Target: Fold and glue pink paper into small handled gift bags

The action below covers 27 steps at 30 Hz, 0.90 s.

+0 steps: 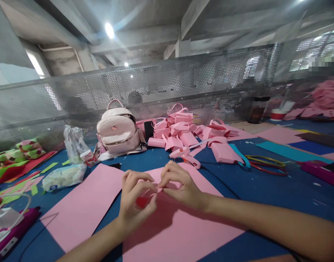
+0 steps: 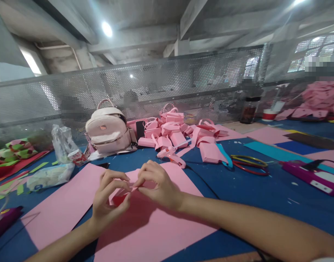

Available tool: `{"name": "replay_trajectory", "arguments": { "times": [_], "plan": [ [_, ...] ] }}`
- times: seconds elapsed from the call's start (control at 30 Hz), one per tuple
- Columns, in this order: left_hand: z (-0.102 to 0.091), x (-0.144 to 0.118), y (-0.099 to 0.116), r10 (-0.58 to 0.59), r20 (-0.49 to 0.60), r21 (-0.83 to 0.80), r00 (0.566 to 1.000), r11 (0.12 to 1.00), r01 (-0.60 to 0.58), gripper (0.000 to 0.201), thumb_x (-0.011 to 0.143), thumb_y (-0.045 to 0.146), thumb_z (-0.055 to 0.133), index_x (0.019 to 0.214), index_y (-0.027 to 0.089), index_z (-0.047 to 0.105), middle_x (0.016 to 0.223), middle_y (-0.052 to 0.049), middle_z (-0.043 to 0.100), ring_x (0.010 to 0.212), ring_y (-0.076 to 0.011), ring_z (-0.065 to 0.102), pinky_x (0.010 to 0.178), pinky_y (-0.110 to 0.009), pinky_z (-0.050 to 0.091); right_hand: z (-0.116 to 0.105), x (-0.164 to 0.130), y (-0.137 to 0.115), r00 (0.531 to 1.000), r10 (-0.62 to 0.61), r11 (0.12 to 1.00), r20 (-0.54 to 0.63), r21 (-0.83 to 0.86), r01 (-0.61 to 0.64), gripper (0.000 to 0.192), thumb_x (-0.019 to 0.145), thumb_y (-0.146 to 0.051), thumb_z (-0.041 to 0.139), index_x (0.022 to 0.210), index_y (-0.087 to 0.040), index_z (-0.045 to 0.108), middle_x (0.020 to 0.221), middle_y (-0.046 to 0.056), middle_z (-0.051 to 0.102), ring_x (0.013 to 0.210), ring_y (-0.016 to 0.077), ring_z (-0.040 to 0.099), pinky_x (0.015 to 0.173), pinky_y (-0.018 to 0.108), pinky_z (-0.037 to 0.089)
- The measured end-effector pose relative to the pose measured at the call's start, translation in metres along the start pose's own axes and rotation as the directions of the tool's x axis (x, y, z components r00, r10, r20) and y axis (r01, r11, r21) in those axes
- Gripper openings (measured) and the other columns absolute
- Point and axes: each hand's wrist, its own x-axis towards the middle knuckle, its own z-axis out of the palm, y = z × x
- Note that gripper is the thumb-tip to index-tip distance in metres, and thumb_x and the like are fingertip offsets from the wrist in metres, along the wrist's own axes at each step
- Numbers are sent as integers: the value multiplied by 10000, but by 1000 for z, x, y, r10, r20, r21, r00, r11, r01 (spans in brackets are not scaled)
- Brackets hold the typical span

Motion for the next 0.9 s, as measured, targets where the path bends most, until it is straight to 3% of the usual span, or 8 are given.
{"name": "replay_trajectory", "arguments": {
  "times": [0.9],
  "plan": [
    [3,-2,2,-61,14,-18,998,998,61,185,821,54,603,863,234,607,932,-4,628,880,-184,597,860,-395,364,3,0,-4,1000,8,1000,-7,-3,-8,141,919,-237,715,785,-223,670,785,12,611,801,196,551,745,355,425]
  ]
}}
